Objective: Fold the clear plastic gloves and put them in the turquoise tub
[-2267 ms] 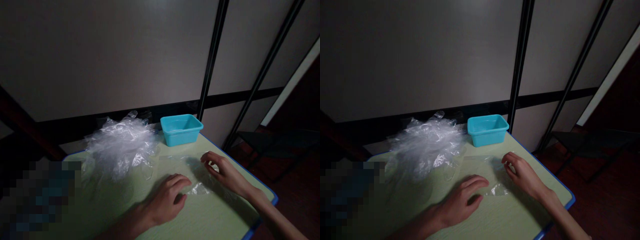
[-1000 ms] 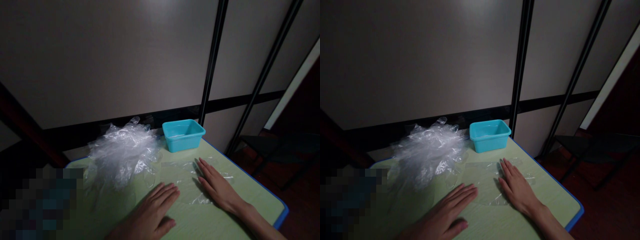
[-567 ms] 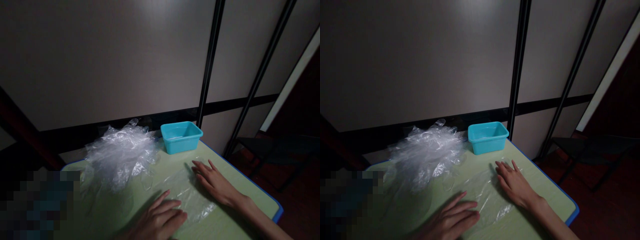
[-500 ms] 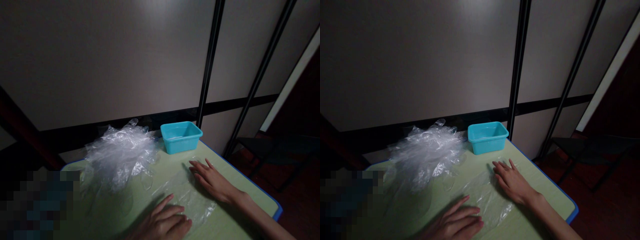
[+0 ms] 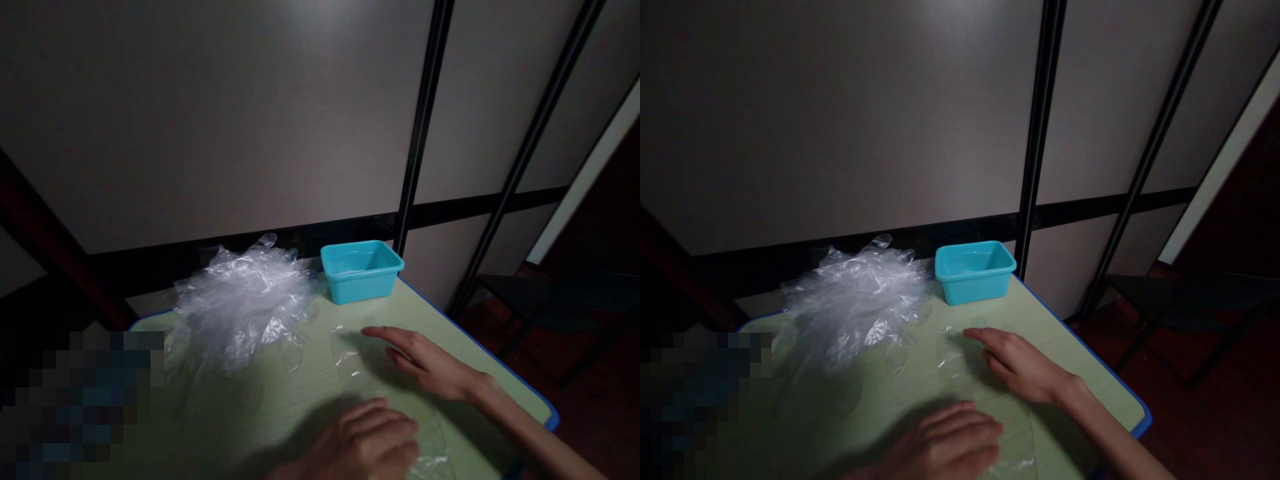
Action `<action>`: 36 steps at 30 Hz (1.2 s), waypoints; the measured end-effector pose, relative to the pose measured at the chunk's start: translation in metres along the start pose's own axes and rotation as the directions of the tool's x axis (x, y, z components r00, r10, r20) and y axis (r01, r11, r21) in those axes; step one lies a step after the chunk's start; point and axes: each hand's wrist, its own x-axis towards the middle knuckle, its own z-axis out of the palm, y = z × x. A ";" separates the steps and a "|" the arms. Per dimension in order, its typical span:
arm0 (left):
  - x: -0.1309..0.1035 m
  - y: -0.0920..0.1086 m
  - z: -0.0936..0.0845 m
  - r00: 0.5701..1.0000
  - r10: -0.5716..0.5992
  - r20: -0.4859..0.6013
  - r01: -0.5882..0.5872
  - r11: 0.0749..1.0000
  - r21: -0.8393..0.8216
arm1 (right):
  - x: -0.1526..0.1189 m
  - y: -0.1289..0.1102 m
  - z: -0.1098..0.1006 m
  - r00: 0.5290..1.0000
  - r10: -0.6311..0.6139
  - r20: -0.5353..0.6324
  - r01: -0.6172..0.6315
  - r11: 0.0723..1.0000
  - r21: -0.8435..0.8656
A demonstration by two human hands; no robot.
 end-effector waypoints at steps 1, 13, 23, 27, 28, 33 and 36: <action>-0.007 -0.005 -0.007 0.994 -0.093 -0.055 0.095 0.995 0.033 | -0.008 0.001 -0.002 0.999 0.037 -0.019 -0.037 0.999 -0.013; -0.031 -0.047 0.007 0.966 -0.254 0.049 0.250 0.966 0.063 | -0.051 0.004 0.035 0.988 0.032 0.150 -0.005 0.984 -0.176; -0.019 -0.051 -0.008 0.874 -0.378 -0.305 0.044 0.687 -0.725 | -0.050 0.003 0.014 0.975 0.178 -0.130 -0.112 0.910 0.398; 0.008 -0.064 0.001 0.950 -0.310 -0.042 0.043 0.261 -0.964 | -0.037 0.009 0.021 0.959 0.246 -0.138 -0.061 0.660 0.749; 0.011 -0.067 0.004 0.957 -0.290 0.016 0.079 0.208 -0.975 | -0.034 0.012 0.024 0.960 0.258 -0.111 -0.081 0.631 0.772; 0.013 -0.076 0.012 0.957 -0.281 0.073 0.122 0.163 -0.979 | -0.034 0.019 0.033 0.958 0.287 -0.021 -0.172 0.632 0.756; 0.011 -0.075 0.016 0.959 -0.281 0.023 0.080 0.193 -0.978 | -0.034 0.021 0.034 0.962 0.270 -0.027 -0.157 0.635 0.757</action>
